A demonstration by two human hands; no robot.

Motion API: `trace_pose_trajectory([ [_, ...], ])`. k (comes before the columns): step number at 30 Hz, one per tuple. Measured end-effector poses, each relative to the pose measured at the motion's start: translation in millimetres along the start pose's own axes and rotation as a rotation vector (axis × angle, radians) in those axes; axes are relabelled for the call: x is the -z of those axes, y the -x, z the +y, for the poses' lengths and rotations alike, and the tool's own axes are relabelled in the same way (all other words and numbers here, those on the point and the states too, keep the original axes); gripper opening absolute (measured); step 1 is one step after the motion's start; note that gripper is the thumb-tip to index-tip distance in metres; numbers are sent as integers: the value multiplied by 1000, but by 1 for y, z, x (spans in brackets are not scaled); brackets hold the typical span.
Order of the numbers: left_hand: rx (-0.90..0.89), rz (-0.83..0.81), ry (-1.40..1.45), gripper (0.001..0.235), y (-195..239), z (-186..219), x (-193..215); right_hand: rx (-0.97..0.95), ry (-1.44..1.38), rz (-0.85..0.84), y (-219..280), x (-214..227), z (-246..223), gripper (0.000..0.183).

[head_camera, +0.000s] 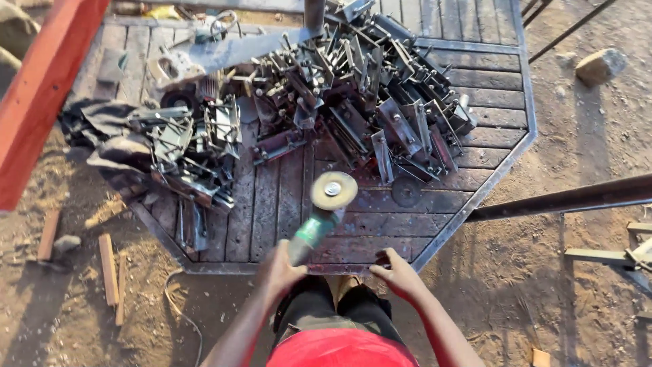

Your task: Grinding small metal brackets or pieces using a handheld angle grinder on a metal workbench.

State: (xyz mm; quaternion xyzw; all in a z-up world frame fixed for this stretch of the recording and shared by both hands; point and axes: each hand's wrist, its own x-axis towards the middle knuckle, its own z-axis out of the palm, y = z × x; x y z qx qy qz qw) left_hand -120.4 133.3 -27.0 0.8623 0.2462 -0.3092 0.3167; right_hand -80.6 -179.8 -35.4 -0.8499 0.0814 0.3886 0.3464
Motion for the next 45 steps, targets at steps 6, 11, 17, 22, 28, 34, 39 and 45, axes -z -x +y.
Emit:
trace_pose_trajectory([
  [6,224,86,184,65,-9,-16,-32,-127,113,31,-67,48,114,57],
  [11,296,220,310,69,11,30,-45,-149,103,4,-84,73,146,56],
  [17,328,422,317,75,-17,23,-72,-110,177,-92,-95,84,124,53],
  [22,267,596,309,71,-43,25,-83,-65,233,-150,-88,91,105,56],
  [28,410,644,-65,76,-72,21,-82,-46,343,-185,-94,90,108,28],
  [34,563,345,110,85,-73,27,-49,-55,377,-162,-93,86,106,31],
  [39,526,178,143,84,-75,16,-25,-87,373,-179,-81,89,86,31],
  [45,472,337,138,81,-89,8,-55,-99,467,-183,-96,76,97,41],
])
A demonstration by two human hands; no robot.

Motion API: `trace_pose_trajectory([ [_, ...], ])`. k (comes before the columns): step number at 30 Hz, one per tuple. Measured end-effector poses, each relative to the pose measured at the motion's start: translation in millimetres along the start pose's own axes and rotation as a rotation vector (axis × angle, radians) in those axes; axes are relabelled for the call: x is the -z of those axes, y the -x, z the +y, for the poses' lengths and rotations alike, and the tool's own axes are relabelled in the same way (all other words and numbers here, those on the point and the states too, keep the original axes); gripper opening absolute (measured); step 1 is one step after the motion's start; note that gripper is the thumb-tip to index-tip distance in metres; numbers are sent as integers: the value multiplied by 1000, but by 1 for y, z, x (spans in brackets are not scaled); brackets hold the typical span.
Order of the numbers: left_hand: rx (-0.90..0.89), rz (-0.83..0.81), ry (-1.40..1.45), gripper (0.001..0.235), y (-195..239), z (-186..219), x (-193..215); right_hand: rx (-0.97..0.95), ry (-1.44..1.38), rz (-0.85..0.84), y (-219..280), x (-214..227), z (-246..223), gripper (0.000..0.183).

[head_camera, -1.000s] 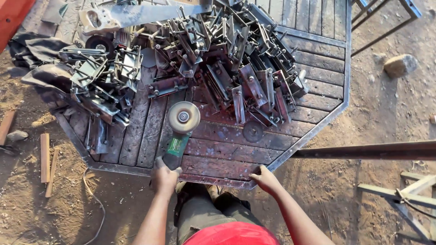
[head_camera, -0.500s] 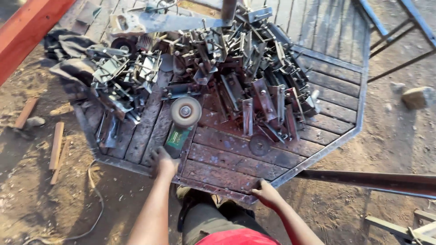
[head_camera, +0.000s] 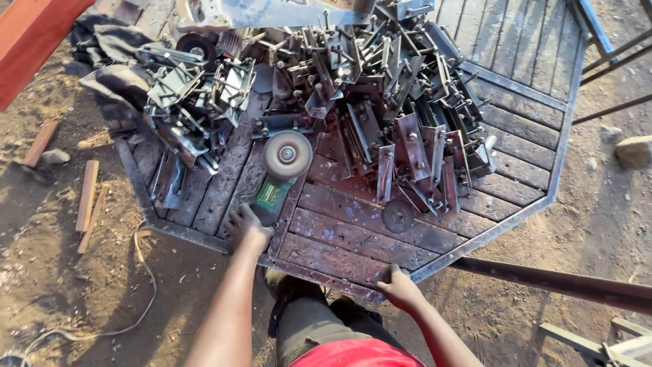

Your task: Grinding small metal brackets or pieces using a handheld angle grinder on a metal workbench.

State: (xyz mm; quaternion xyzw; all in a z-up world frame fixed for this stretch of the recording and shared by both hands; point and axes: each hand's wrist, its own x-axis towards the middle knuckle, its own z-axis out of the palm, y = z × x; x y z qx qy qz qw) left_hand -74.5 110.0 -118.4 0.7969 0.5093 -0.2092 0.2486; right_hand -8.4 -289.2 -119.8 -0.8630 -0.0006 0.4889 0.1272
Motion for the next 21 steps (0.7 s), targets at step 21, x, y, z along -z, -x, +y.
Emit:
trace_pose_trajectory([
  [21,-83,-54,11,76,2,9,20,87,-343,565,-32,133,-176,53],
])
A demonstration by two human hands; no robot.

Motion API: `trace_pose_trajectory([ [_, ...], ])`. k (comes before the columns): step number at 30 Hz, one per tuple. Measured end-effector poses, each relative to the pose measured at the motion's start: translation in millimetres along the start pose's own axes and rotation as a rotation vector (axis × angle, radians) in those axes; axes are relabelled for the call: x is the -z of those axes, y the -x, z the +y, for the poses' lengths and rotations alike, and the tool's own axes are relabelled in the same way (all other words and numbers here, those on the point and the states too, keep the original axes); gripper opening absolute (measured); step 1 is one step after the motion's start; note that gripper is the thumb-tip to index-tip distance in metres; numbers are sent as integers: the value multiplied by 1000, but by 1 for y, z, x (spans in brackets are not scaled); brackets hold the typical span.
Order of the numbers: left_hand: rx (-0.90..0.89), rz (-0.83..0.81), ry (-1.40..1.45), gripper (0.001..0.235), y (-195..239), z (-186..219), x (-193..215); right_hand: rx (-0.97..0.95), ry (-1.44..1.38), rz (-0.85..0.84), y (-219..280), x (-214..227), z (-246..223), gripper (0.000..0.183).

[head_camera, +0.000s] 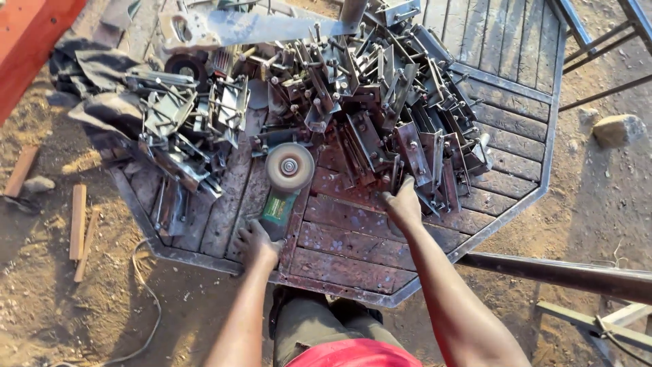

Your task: Grinding small metal brackets or pieces using a handheld angle grinder on a metal workbench.

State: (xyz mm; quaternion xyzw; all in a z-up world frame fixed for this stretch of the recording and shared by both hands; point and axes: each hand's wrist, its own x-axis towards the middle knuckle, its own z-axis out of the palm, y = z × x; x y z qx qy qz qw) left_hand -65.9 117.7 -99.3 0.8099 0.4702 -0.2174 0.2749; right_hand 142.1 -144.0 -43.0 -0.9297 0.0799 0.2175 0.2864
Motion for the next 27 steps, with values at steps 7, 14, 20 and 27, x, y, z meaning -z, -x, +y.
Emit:
trace_pose_trajectory([
  [7,-76,6,-21,81,-11,-8,-2,-137,-638,30,49,-23,26,35],
  [14,-168,49,-120,84,-18,-21,-19,-394,-1323,-119,144,8,-22,48],
  [20,-208,156,-185,94,-35,-39,-50,-341,-1466,-288,158,-17,-4,25],
  [27,-13,2,-52,94,14,-10,6,-239,-1418,-360,177,19,-53,24],
])
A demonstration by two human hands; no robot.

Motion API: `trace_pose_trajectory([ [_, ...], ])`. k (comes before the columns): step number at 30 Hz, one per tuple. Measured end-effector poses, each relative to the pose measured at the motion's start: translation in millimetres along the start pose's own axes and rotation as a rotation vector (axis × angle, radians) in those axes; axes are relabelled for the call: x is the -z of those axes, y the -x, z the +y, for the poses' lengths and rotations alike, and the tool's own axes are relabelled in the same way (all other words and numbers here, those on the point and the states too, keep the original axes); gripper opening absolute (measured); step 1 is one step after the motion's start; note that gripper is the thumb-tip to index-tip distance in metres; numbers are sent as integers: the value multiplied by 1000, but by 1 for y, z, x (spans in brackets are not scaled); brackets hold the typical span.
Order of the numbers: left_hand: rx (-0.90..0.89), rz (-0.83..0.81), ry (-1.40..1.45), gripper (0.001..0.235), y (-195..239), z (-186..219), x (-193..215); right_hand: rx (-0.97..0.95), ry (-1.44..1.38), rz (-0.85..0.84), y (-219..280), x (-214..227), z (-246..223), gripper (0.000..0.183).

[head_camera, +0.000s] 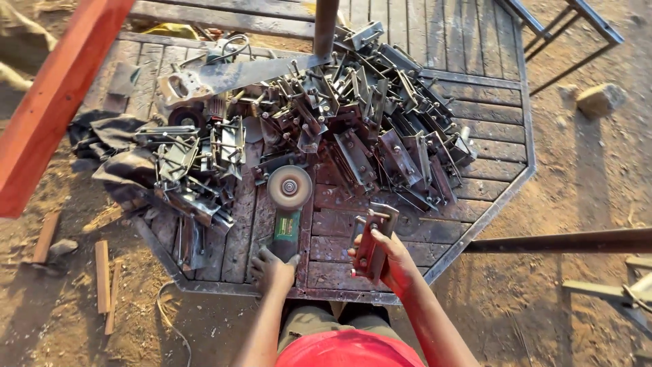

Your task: Grinding small metal brackets or pieces using a handheld angle grinder on a metal workbench.

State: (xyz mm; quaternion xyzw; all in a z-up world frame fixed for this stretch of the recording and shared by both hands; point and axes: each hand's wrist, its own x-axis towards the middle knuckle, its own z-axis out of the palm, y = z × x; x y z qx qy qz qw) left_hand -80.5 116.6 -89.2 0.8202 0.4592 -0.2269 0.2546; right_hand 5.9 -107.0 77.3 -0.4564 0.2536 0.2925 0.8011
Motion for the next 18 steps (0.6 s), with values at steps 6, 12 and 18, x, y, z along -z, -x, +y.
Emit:
trace_pose_trajectory([
  [6,-294,38,569,59,90,79,36,-113,19,-32,12,2,-24,21],
  [12,-240,-663,1341,57,117,135,-1,-259,-45,-116,-5,45,-20,30],
  [18,-244,-586,1449,25,155,158,-3,-179,318,-32,-8,79,-53,39],
])
